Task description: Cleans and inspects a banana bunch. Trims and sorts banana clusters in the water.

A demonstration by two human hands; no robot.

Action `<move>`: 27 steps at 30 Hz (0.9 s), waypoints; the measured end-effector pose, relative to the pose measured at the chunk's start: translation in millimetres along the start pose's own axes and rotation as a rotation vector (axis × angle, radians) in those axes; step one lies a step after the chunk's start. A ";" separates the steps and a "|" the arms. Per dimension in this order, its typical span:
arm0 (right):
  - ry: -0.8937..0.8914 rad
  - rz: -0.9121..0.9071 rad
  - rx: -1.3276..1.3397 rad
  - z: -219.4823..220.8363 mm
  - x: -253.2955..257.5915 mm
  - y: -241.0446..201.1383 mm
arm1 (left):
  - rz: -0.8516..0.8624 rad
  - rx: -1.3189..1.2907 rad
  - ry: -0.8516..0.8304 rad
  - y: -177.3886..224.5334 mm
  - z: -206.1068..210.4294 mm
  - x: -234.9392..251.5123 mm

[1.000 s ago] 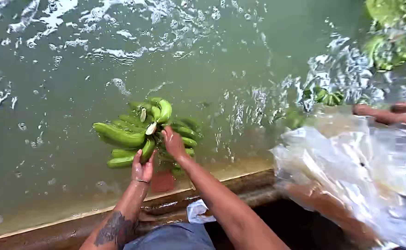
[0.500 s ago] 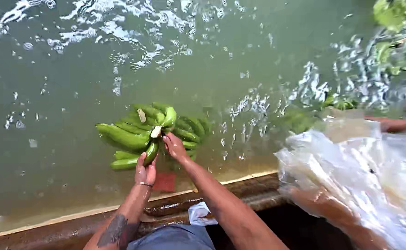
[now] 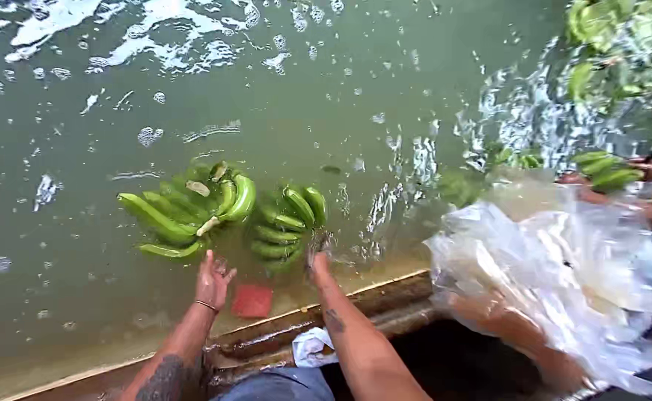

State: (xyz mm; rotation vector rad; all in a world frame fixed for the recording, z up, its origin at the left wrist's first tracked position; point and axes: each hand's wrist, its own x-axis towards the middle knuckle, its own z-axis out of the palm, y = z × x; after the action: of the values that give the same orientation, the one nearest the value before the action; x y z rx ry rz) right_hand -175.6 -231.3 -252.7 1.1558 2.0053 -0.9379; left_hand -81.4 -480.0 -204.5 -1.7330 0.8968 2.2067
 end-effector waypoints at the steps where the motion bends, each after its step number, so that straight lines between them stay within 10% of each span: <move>1: -0.038 0.056 0.070 6.8 -2.4 -0.1 | -0.003 0.145 -0.033 -7.4 4.9 -1.0; 8: -0.256 -0.019 0.303 2.1 10.9 6.3 | 0.249 0.756 -0.405 -20.0 29.2 26.5; 14: -0.099 -0.328 -0.020 44.1 -5.8 -89.7 | 0.011 0.822 -0.396 16.7 39.7 28.7; 22: -0.378 -1.282 -0.720 37.0 -43.3 -119.6 | 0.180 0.379 -0.274 100.0 38.7 26.7; 27: -0.434 -0.818 -0.682 -16.9 -47.0 -111.6 | 0.127 0.257 -0.060 56.8 26.0 36.1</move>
State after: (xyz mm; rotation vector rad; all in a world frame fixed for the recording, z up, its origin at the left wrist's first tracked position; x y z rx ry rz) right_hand -258.8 -278.5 -176.6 -0.2539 2.1468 -0.6644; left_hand -141.6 -518.1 -215.6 -1.5227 1.2454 2.0948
